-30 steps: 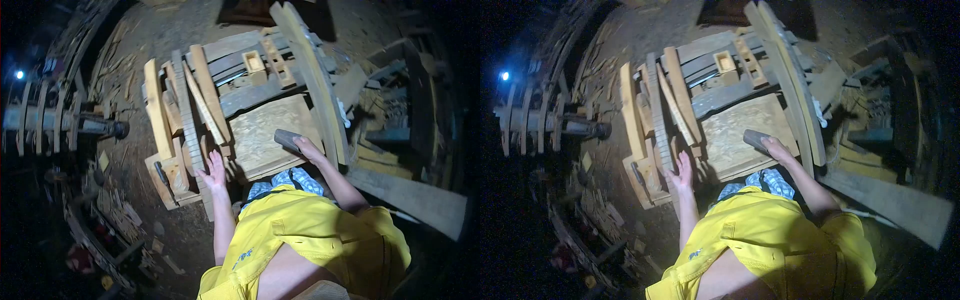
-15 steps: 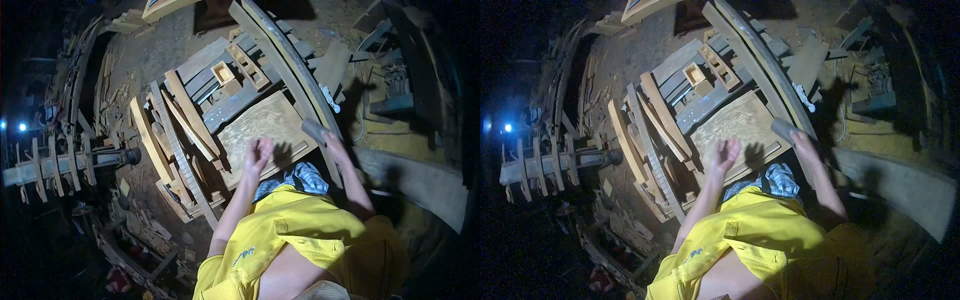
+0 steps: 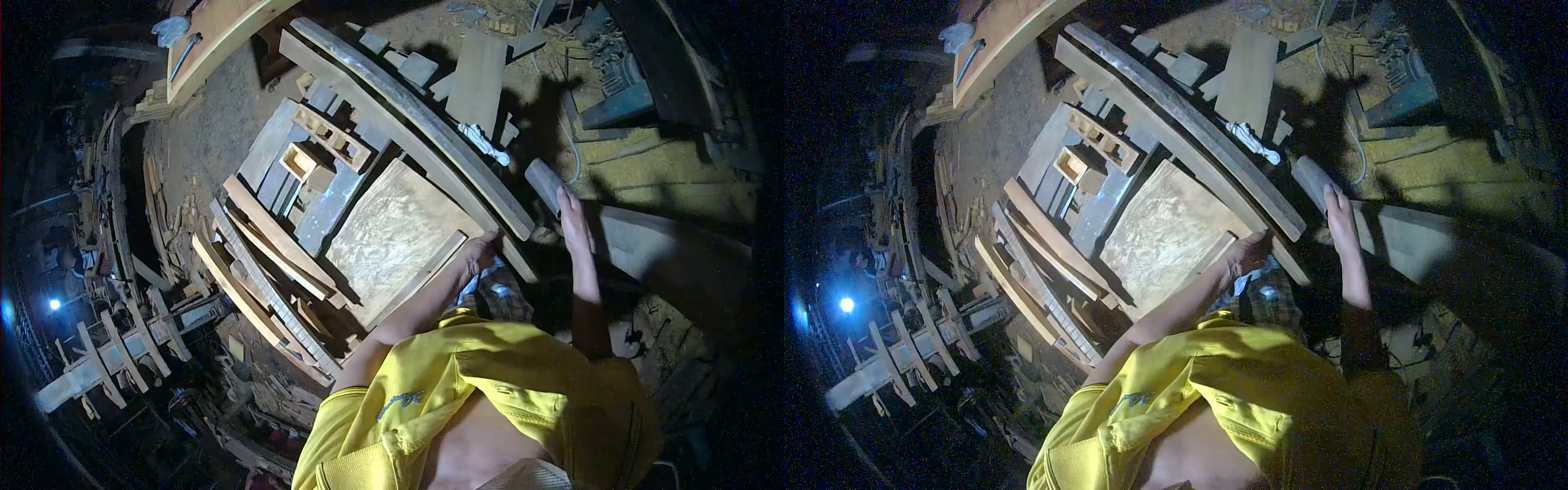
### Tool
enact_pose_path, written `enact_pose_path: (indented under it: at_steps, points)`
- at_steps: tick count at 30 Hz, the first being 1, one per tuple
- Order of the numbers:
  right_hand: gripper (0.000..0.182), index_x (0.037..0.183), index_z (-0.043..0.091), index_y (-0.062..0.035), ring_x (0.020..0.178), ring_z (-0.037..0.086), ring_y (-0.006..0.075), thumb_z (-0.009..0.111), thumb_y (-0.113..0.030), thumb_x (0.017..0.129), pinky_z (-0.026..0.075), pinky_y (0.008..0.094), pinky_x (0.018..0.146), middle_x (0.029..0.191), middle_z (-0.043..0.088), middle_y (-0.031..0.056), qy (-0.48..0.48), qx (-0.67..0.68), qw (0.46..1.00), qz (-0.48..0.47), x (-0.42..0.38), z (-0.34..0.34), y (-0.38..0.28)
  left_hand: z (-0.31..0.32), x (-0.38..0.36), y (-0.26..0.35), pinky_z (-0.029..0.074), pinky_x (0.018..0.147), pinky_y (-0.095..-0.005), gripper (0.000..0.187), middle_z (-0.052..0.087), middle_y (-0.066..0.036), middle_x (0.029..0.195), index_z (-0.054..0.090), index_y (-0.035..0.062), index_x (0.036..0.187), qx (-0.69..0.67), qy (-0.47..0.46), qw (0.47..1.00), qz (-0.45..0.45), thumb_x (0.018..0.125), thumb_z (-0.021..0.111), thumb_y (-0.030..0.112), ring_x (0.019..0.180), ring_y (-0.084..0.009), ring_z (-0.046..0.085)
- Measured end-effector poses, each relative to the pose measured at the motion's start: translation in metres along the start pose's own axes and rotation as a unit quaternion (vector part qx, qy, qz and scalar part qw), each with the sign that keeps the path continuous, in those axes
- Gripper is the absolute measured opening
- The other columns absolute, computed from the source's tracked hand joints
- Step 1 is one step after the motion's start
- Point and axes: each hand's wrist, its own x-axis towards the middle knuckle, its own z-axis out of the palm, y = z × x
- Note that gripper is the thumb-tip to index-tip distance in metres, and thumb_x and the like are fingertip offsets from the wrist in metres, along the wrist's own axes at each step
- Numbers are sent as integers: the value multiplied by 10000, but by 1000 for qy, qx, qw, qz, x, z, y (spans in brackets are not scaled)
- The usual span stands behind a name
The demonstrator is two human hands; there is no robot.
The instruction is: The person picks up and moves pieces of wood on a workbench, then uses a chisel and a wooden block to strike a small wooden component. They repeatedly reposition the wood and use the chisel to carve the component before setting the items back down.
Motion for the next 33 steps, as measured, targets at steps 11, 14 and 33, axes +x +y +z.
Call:
enact_pose_path:
  at_steps: [11,14,33]
  points:
    - [603,1231,477,52,1151,471,248,429,-461,915,317,311,985,1215,530,175,-16,-24,999,14,-22,-19,9,4,30,-18,443,787,-388,412,603,-68,979,593,46,1031,-32,34,997,58,717,770,245,878,-216,544]
    - [636,1228,470,69,1155,468,331,390,-479,915,331,355,977,1233,498,252,34,-74,997,0,-29,-26,23,15,4,-9,455,619,-337,365,607,-55,807,605,26,972,27,73,993,93,720,758,242,703,-182,556]
    - [509,1163,493,87,1042,505,220,409,-368,951,368,351,930,1146,540,156,-63,-20,994,-82,-102,15,8,-10,-65,-25,402,942,-355,763,547,-255,1162,473,-76,1224,302,30,932,199,739,633,492,1093,-309,524]
